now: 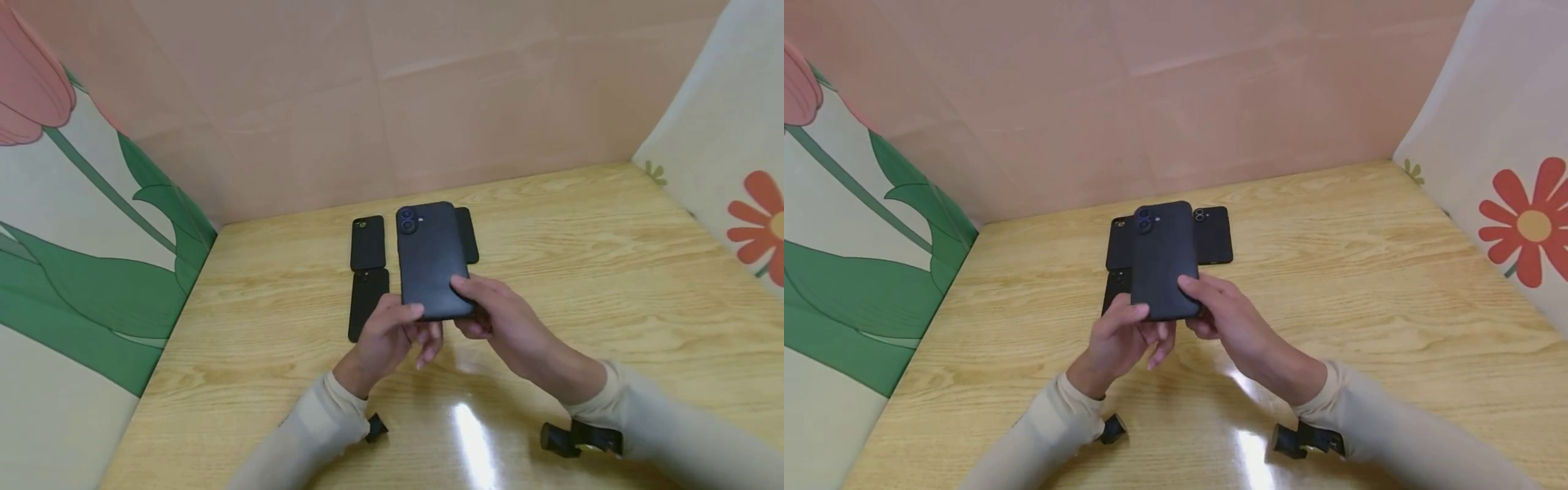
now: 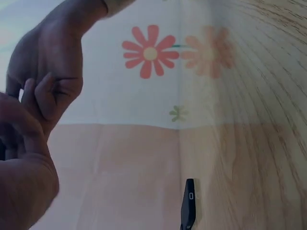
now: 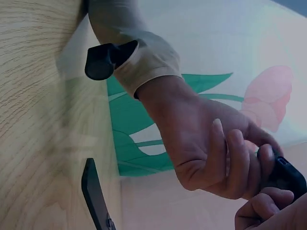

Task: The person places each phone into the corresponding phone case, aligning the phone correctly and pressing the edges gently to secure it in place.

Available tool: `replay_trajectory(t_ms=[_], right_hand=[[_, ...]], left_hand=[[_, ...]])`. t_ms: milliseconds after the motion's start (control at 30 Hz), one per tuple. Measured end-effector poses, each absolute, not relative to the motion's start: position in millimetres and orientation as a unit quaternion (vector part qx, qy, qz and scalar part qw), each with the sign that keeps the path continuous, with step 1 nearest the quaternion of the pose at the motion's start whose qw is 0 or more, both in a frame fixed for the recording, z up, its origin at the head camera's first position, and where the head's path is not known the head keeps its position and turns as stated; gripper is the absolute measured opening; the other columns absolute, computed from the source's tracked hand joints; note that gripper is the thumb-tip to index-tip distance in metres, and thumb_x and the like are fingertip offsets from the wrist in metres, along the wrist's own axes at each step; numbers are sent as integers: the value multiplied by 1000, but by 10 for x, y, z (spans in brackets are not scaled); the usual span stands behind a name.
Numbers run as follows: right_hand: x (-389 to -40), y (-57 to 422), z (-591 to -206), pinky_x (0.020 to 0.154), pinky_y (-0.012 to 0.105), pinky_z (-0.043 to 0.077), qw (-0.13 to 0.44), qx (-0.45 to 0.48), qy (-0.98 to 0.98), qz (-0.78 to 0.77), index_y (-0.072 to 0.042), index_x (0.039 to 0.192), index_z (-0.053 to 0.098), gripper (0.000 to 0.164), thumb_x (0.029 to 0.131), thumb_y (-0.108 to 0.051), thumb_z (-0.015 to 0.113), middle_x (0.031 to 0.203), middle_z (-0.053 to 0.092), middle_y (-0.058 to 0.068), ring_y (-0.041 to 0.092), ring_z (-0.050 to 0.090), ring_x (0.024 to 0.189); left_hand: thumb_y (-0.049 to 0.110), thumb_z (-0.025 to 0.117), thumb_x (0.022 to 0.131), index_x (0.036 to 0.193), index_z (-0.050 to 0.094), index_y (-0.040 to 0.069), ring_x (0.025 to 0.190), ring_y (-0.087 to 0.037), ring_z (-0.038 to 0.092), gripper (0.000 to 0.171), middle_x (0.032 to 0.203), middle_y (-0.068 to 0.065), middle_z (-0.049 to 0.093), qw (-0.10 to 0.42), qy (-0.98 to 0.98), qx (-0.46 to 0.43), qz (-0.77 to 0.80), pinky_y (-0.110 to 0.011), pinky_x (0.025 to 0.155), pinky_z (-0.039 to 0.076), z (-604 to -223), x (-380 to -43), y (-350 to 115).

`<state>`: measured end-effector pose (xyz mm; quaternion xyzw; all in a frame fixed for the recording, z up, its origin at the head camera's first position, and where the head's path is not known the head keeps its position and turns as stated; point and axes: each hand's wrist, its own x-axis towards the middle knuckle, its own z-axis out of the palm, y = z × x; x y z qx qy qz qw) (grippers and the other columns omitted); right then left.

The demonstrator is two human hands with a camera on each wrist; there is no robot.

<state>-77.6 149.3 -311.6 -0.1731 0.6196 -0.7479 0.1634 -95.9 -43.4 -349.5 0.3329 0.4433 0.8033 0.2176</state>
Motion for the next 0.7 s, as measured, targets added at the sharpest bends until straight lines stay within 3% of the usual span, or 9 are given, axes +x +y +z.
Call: replay_trajectory(t_ms=[67, 167, 233, 333, 433, 500, 600, 700], right_hand=[[-788, 1482, -3127, 57, 34, 22, 179, -175, 614, -748, -17, 92, 63, 31, 108, -29, 39, 63, 39, -7, 21, 27, 56], [-816, 1476, -3148, 57, 31, 24, 191, -162, 626, -739, -16, 98, 64, 31, 107, -32, 40, 64, 42, -7, 17, 30, 56], [-836, 1482, -3159, 58, 27, 27, 197, -139, 636, -733, -13, 102, 64, 34, 107, -37, 40, 66, 46, -7, 12, 34, 56], [-862, 1501, -3170, 68, 23, 41, 196, -95, 647, -731, -13, 115, 60, 42, 106, -47, 38, 81, 60, -9, 7, 54, 70], [-879, 1512, -3184, 78, 25, 48, 176, -53, 637, -749, -19, 119, 58, 48, 102, -58, 36, 96, 65, -10, 8, 61, 86], [-888, 1514, -3196, 81, 27, 50, 154, -43, 628, -762, -22, 114, 60, 49, 101, -62, 34, 98, 64, -8, 10, 62, 91], [-905, 1516, -3219, 76, 27, 51, 138, -43, 621, -770, -23, 104, 64, 51, 100, -63, 33, 90, 65, -7, 12, 63, 85], [-923, 1519, -3229, 76, 27, 51, 143, -47, 622, -768, -23, 105, 64, 48, 101, -61, 34, 90, 65, -7, 12, 62, 84]], left_hand=[[29, 44, 101, 93, 66, 12, 47, -7, 50, 29, 65, 8, 64, 204, 464, 282, 815, -21, 42, 38, -3481, -963, -451], [27, 45, 102, 105, 65, 12, 42, -5, 43, 25, 61, 9, 62, 190, 474, 208, 834, -19, 40, 31, -3458, -965, -457], [22, 47, 101, 102, 65, 10, 41, -3, 39, 22, 60, 9, 61, 187, 474, 182, 841, -18, 39, 29, -3447, -959, -438], [18, 49, 99, 101, 68, 10, 40, -2, 38, 21, 61, 8, 63, 207, 481, 172, 834, -16, 38, 28, -3442, -939, -403], [16, 51, 97, 99, 70, 15, 40, -2, 41, 18, 65, 8, 65, 245, 498, 181, 812, -16, 39, 30, -3453, -912, -369], [17, 53, 96, 98, 69, 16, 42, -3, 44, 16, 66, 8, 66, 266, 510, 187, 796, -17, 39, 32, -3464, -894, -347], [19, 54, 98, 104, 65, 1, 44, -6, 47, 21, 69, 7, 65, 283, 524, 210, 775, -18, 40, 35, -3477, -871, -334], [22, 55, 99, 113, 56, -12, 44, -7, 48, 37, 67, 4, 61, 289, 549, 236, 748, -19, 40, 37, -3472, -850, -331]])
